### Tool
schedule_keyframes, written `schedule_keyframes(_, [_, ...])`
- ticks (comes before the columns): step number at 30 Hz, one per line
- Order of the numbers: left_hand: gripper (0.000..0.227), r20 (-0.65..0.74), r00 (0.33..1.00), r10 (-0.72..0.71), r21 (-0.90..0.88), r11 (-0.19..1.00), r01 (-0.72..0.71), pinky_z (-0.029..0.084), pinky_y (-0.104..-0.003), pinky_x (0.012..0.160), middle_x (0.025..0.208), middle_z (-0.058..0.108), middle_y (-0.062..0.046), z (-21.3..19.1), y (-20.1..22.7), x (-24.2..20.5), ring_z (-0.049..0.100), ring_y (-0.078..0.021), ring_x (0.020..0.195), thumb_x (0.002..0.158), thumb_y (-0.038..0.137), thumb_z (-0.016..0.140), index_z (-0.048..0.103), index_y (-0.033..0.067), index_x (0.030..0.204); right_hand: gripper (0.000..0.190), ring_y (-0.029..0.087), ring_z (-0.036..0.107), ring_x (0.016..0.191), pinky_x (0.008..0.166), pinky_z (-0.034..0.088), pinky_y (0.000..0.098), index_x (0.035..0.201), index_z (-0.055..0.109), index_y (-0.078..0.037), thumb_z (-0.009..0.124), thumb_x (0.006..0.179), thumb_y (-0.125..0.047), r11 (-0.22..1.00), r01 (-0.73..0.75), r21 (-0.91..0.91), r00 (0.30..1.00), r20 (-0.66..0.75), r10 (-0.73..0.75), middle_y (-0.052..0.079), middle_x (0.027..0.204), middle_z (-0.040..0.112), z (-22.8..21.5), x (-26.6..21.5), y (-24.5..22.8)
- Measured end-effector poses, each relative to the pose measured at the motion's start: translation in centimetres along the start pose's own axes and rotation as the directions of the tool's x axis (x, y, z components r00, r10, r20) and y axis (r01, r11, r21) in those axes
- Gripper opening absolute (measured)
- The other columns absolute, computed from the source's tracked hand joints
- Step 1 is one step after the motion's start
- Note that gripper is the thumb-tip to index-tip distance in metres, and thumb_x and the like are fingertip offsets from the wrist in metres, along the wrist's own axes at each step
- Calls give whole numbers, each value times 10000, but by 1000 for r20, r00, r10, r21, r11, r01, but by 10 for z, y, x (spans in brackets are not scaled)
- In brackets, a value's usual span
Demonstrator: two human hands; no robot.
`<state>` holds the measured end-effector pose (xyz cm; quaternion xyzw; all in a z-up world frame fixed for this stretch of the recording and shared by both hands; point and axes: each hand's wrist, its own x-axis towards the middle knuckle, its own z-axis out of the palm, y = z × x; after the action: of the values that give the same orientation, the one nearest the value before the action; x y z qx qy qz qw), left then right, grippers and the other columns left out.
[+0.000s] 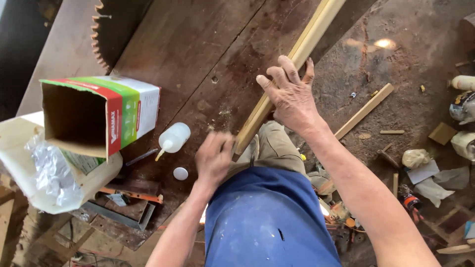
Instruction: Using an angle grinder to sand and smooth a long wooden strip on a workbench.
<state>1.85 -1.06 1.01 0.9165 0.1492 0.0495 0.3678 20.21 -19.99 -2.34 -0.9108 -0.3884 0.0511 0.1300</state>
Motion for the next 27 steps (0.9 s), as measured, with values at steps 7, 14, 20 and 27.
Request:
schedule_keyframes(7, [188,30,999,23,70,997,-25,557,-372,640,717,486,-6,-2,-7,-8,642,-260,670,1012,332,660,616,248,850,900,346,327,1438,1115,199,731,1289,635,-192,773,434,50,1000,-5,-18,1000,-13,4,88,1297,509,-9,4,-5])
schedule_keyframes(14, [244,22,998,-56,-72,996,58,547,-400,629,706,506,-37,3,9,4,650,-297,701,1033,340,609,591,217,824,868,334,325,1427,1093,223,701,1289,614,-210,754,471,43,1000,5,-21,1000,-13,-5,76,1282,508,-12,0,-6])
schedule_keyframes(20, [217,-51,997,50,102,994,-45,543,-319,639,720,464,9,29,5,10,617,-219,675,1021,313,627,572,235,826,895,334,324,1427,1071,233,704,1304,591,-212,770,458,18,1000,-5,1,1000,10,5,73,1283,500,-8,-2,0])
schedule_keyframes(27, [165,47,959,-280,-178,942,284,505,-262,733,725,583,-4,-22,-43,-73,638,-155,745,969,230,621,645,172,817,994,343,361,1401,1047,287,680,1291,598,-208,884,349,-73,997,65,-43,998,-12,-65,81,1281,513,-4,0,8])
